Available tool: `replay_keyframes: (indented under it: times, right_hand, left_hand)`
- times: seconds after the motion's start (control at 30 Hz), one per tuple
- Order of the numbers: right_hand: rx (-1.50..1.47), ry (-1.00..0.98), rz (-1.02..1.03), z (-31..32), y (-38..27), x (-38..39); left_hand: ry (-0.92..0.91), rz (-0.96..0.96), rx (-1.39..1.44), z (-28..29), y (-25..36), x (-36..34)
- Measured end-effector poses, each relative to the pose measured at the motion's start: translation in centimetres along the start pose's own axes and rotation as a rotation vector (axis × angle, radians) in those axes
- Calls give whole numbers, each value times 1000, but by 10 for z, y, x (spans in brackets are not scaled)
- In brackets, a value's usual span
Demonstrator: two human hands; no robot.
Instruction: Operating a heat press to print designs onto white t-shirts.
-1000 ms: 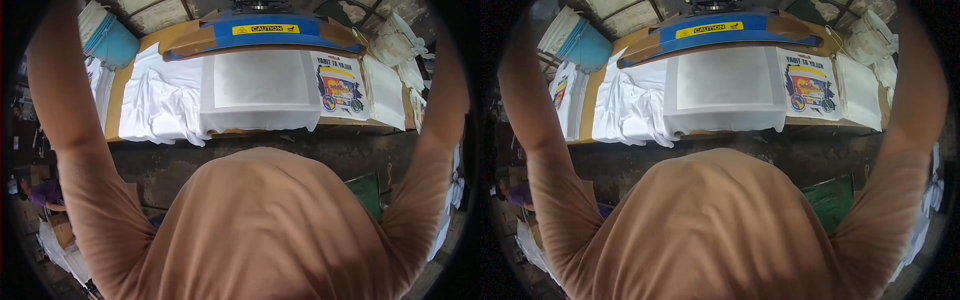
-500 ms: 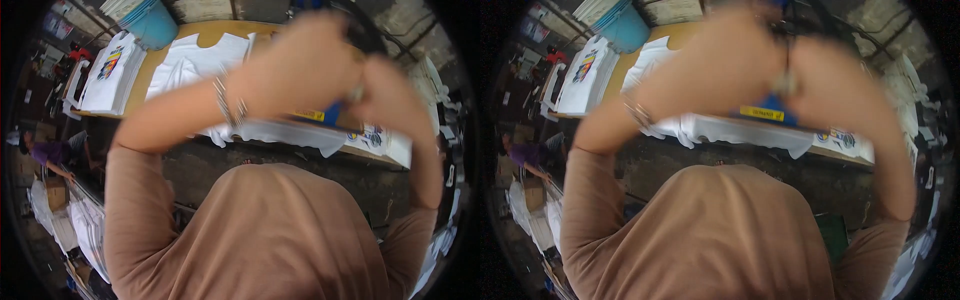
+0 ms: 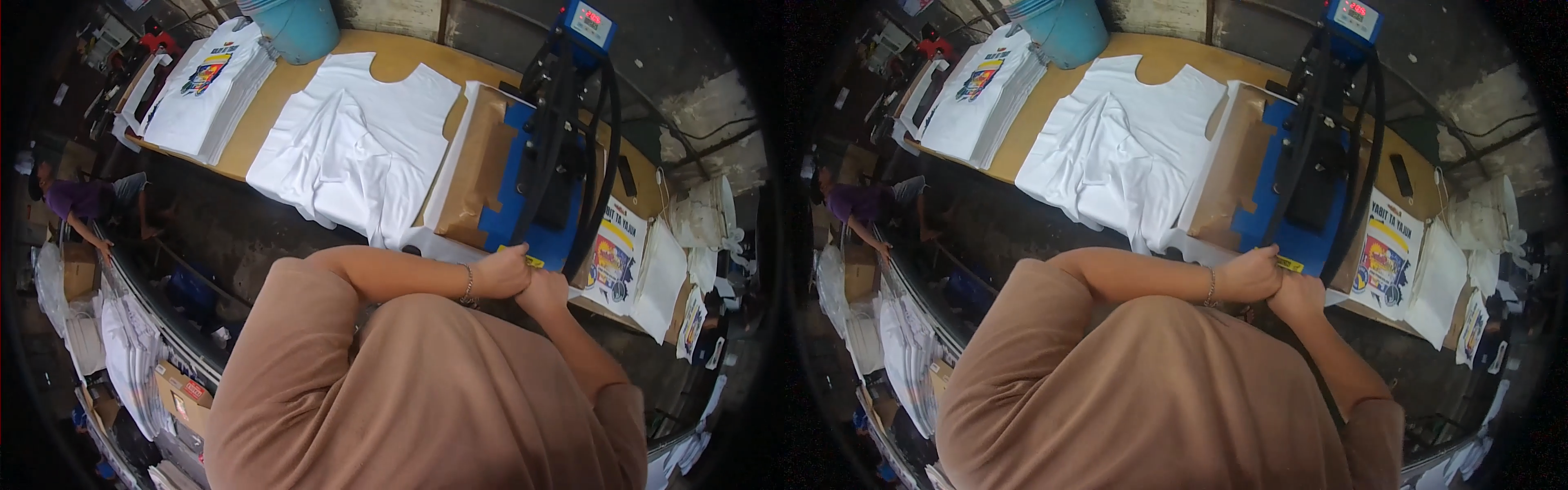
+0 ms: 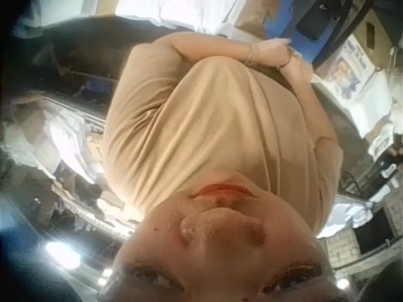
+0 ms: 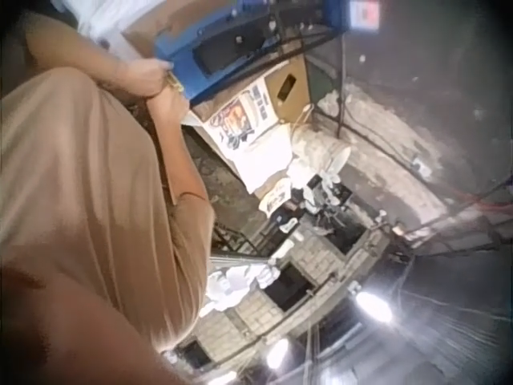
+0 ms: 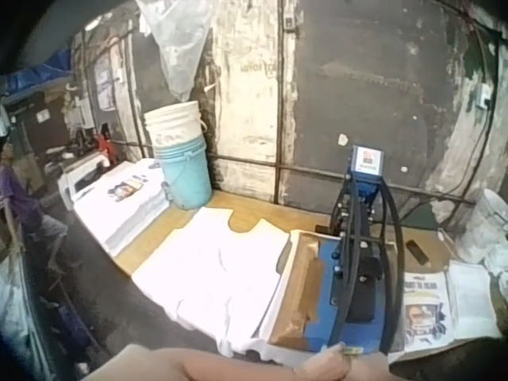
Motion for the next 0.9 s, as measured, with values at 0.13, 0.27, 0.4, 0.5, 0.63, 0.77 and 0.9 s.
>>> replay_keyframes:
  times: [0.13,0.27,0.4,0.5,0.63,0.77,0.9]
  right_hand:
    - [-7,68,13,3,-3,2]
    - [-42,77,45,33,-18,10]
    - [-445,307,190,115,-41,38]
    - [-748,426,130,158,-44,41]
    - [-975,363,284,176,-101,15]
    - [-1353,-92,383,113,-182,-76]
    - [-1137,-108,264,16,-247,-219]
  left_hand:
    - [-70,12,-29,-4,0,-1]
    - [-98,-195,-183,18,1,21]
    - [356,-84,268,86,-55,94]
    - [355,531,459,63,-153,176]
    - [483,1030,143,46,-253,325]
    - [355,1451,235,-6,-370,465]
    - [236,1462,18,-33,-474,524]
Point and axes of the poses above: each hand's wrist, its own x-axis away from the middle knuckle, its own z-axis out of the back of the hand, y = z × x, the point moved 10 cm from there along -x, towards the middle knuckle, and after that the axes turned 1 degree about x, right-handed, at the moved point
